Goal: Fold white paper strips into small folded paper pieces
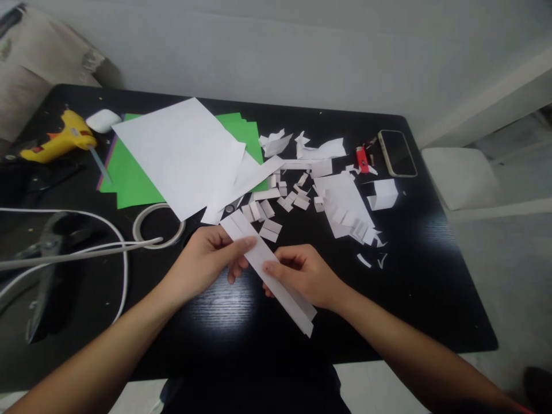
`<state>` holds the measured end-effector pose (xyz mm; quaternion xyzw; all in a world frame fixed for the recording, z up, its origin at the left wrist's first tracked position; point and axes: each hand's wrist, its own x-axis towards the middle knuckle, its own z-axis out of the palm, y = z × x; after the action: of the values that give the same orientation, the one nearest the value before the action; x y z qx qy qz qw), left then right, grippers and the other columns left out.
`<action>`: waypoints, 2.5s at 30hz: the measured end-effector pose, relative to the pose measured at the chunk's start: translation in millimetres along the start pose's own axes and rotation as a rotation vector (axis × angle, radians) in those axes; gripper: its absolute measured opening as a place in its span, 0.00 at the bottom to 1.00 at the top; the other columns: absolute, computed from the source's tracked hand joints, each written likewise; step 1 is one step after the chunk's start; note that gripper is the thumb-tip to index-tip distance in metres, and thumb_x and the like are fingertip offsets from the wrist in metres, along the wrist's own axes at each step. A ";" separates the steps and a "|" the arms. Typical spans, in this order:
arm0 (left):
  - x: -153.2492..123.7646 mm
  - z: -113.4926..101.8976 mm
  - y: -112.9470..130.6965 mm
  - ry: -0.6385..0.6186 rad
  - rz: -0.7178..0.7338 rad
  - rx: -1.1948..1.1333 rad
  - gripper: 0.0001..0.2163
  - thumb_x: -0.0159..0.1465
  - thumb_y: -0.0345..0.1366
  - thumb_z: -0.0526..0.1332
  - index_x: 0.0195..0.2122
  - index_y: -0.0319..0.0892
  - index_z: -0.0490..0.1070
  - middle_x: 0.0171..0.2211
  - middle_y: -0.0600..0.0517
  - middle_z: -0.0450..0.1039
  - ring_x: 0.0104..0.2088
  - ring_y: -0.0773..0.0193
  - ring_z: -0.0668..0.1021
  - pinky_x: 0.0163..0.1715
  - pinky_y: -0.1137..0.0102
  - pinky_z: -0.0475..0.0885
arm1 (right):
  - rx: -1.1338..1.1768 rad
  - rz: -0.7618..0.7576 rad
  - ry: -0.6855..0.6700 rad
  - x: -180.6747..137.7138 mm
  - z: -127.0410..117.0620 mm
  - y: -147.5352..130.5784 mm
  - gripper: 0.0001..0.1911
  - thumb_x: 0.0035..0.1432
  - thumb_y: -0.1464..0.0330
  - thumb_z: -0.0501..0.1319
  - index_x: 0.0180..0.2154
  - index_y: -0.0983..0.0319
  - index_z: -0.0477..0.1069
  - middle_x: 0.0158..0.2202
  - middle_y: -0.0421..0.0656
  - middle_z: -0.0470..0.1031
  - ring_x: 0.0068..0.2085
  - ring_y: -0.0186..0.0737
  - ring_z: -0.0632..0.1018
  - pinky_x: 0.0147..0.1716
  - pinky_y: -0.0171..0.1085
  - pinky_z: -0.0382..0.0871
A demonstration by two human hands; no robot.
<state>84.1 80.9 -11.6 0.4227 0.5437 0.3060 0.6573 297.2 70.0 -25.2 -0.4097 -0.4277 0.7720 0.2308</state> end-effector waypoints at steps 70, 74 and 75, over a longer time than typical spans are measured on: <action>-6.0 5.1 -3.7 0.011 0.185 0.066 0.14 0.68 0.38 0.65 0.25 0.40 0.71 0.20 0.55 0.72 0.19 0.72 0.71 0.19 0.78 0.66 | 0.194 0.005 -0.014 0.5 4.8 2.2 0.15 0.60 0.59 0.71 0.36 0.65 0.79 0.30 0.43 0.83 0.30 0.38 0.85 0.30 0.34 0.80; -6.6 8.5 -4.9 -0.015 0.179 0.034 0.16 0.68 0.40 0.64 0.24 0.40 0.70 0.20 0.55 0.71 0.19 0.71 0.70 0.20 0.76 0.66 | 0.174 -0.011 -0.016 1.1 5.2 3.8 0.16 0.60 0.57 0.71 0.35 0.65 0.78 0.29 0.43 0.82 0.30 0.38 0.84 0.30 0.35 0.80; -6.1 8.8 -4.7 -0.010 0.181 0.033 0.17 0.68 0.41 0.63 0.23 0.40 0.70 0.20 0.55 0.70 0.19 0.71 0.70 0.20 0.75 0.66 | 0.172 -0.007 -0.012 1.2 5.1 4.0 0.16 0.59 0.57 0.71 0.35 0.65 0.78 0.29 0.43 0.82 0.29 0.38 0.84 0.29 0.35 0.80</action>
<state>91.0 71.6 -12.6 0.4823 0.5050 0.3531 0.6227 292.3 66.4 -27.6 -0.3820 -0.3626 0.8076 0.2654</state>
